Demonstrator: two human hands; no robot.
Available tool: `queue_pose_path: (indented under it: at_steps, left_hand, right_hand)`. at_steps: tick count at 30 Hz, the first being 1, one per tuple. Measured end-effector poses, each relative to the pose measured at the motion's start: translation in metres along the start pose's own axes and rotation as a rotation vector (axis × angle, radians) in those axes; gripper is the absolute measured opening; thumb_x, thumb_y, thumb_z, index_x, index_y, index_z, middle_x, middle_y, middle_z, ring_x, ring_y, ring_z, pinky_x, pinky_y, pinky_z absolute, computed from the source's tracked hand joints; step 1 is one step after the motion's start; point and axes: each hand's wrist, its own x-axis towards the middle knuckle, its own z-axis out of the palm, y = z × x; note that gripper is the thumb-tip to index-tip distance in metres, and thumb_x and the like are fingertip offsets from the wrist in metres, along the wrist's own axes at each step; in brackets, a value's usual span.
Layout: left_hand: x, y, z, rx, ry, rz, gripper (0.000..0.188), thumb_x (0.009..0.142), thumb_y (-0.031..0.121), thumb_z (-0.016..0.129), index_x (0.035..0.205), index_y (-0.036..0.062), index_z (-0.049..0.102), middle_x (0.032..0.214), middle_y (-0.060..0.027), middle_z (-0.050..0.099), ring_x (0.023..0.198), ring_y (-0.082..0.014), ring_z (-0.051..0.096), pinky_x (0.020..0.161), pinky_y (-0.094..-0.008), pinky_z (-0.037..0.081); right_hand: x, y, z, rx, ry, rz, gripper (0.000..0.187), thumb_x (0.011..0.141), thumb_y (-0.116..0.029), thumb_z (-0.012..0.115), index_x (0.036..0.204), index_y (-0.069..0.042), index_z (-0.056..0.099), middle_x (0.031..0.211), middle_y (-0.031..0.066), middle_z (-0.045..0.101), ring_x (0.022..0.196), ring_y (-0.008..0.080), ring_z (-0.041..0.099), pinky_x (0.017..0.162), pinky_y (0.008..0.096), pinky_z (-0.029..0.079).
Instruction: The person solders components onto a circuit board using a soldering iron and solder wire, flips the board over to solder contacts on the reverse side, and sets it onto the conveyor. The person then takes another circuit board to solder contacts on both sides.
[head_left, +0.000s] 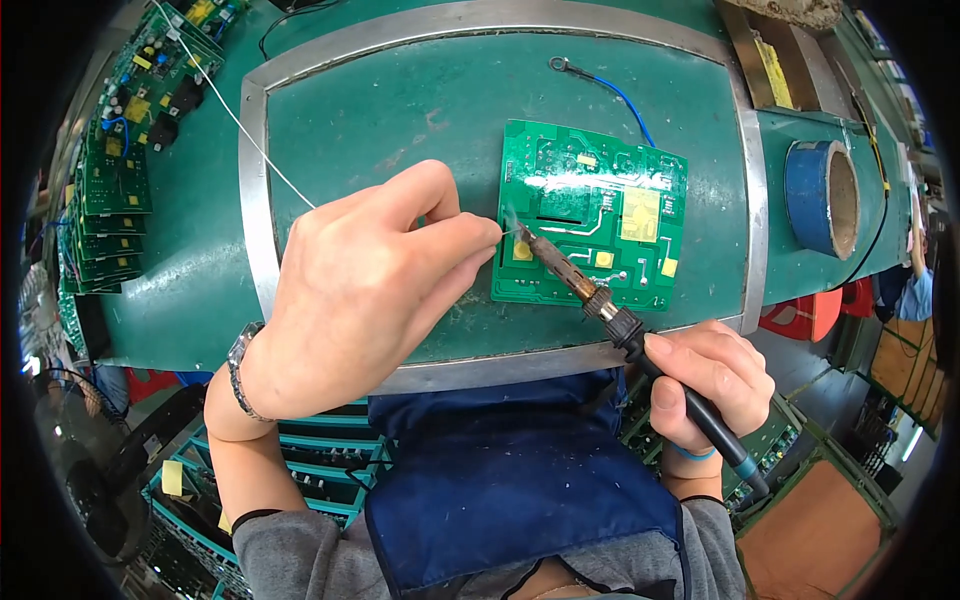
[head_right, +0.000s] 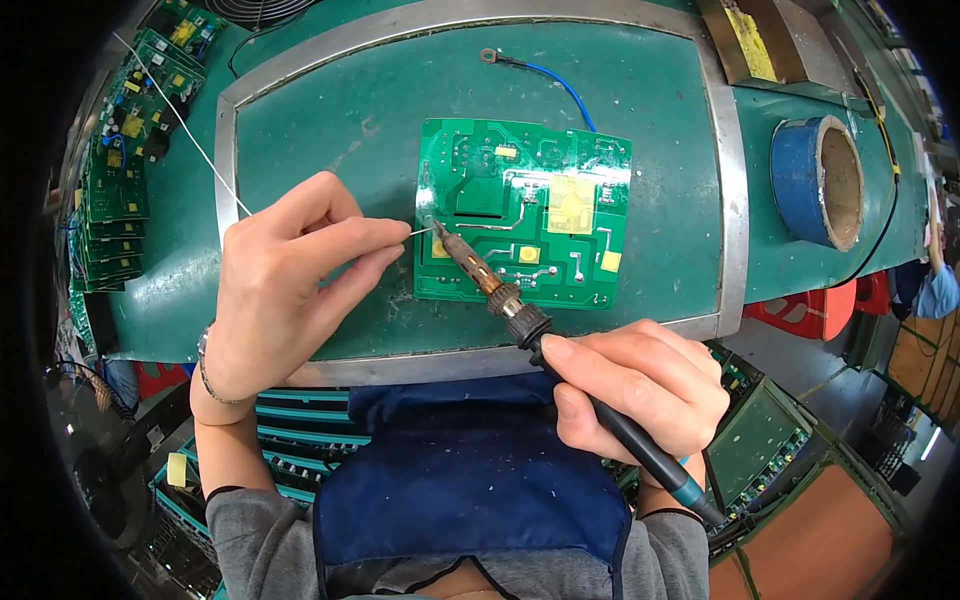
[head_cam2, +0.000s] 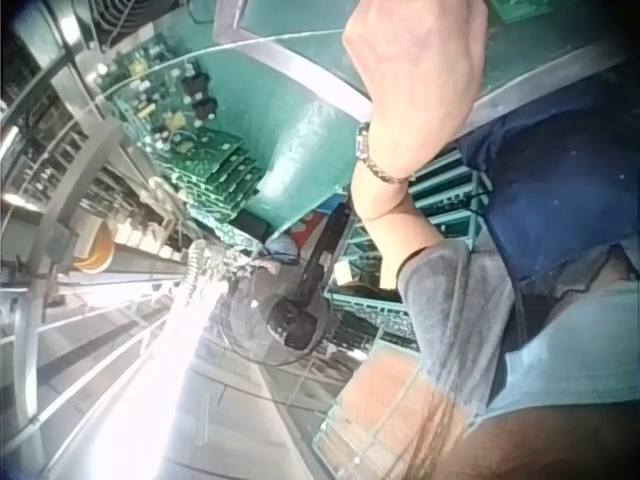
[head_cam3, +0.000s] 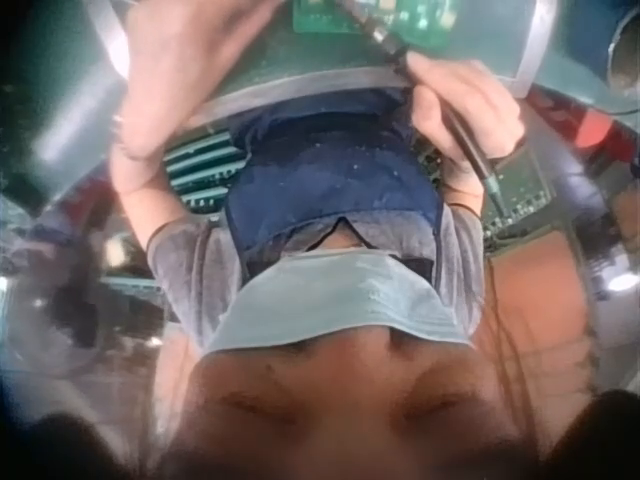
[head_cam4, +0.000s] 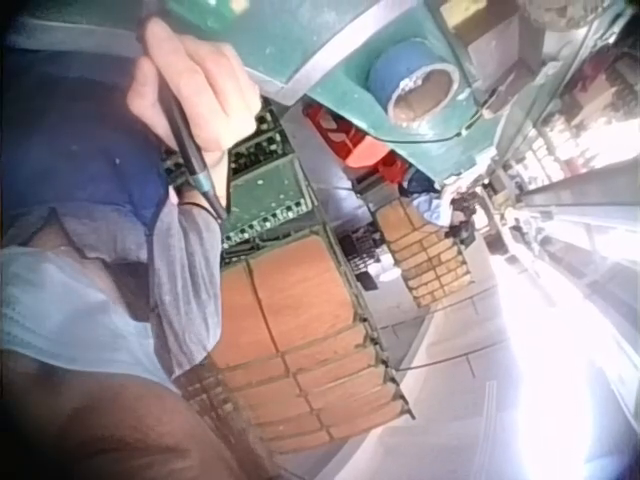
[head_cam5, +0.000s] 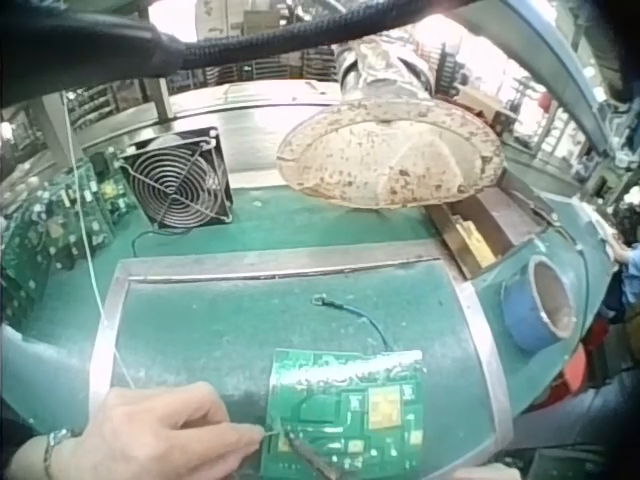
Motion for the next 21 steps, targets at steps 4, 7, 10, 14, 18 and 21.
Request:
queue_pose_path:
  at_steps: [4,7,10,14,18,21]
  left_hand:
    - [0.000,-0.001,-0.001,-0.023,-0.011,-0.016,0.019,0.074,-0.002,0.075,0.092,0.0056,0.074,0.073,-0.0047,0.051,0.060,-0.0172,0.053,0.052,-0.0307,0.042]
    - [0.002,0.001,-0.001,-0.053,0.053,-0.053,0.019,0.075,-0.002,0.075,0.092,0.0059,0.074,0.073,-0.0043,0.051,0.061,-0.0160,0.053,0.053,-0.0301,0.043]
    - [0.001,0.002,-0.002,-0.091,0.044,-0.081,0.020,0.075,-0.003,0.075,0.093,0.0061,0.074,0.073,-0.0041,0.052,0.061,-0.0148,0.053,0.053,-0.0294,0.043]
    - [0.000,0.004,0.001,-0.088,0.014,0.004,0.022,0.074,-0.001,0.076,0.094,0.0068,0.074,0.074,-0.0040,0.053,0.061,-0.0158,0.054,0.053,-0.0292,0.043]
    - [-0.002,0.009,0.005,-0.107,-0.032,0.047,0.022,0.074,0.001,0.078,0.094,0.0076,0.074,0.074,-0.0039,0.054,0.060,-0.0178,0.055,0.052,-0.0303,0.043]
    - [-0.001,0.009,0.009,-0.124,-0.033,0.078,0.022,0.074,0.002,0.079,0.094,0.0073,0.074,0.074,-0.0041,0.054,0.060,-0.0181,0.054,0.051,-0.0311,0.042]
  right_hand:
    - [0.000,-0.002,0.002,-0.017,0.012,0.001,0.030,0.069,-0.002,0.076,0.100,-0.001,0.075,0.079,0.0106,0.070,0.061,0.0223,0.067,0.055,0.0303,0.056]
    - [-0.005,0.001,-0.001,-0.052,0.065,-0.015,0.026,0.072,-0.005,0.076,0.098,-0.001,0.075,0.076,0.0106,0.070,0.058,0.0220,0.066,0.052,0.0299,0.055]
    - [-0.014,-0.002,-0.009,-0.071,0.118,0.003,0.021,0.077,-0.010,0.074,0.096,-0.001,0.074,0.074,0.0105,0.069,0.055,0.0215,0.064,0.050,0.0294,0.052]
    - [-0.024,-0.003,-0.015,-0.118,0.195,0.003,0.023,0.085,-0.019,0.072,0.096,0.001,0.073,0.070,0.0116,0.067,0.054,0.0215,0.063,0.049,0.0284,0.050]
    - [-0.033,-0.005,-0.020,-0.135,0.224,0.038,0.024,0.087,-0.022,0.072,0.096,0.001,0.073,0.069,0.0117,0.067,0.053,0.0222,0.063,0.049,0.0292,0.051]
    - [-0.037,-0.003,-0.020,-0.128,0.225,0.051,0.025,0.086,-0.022,0.073,0.096,0.001,0.072,0.069,0.0116,0.067,0.054,0.0223,0.063,0.049,0.0295,0.051]
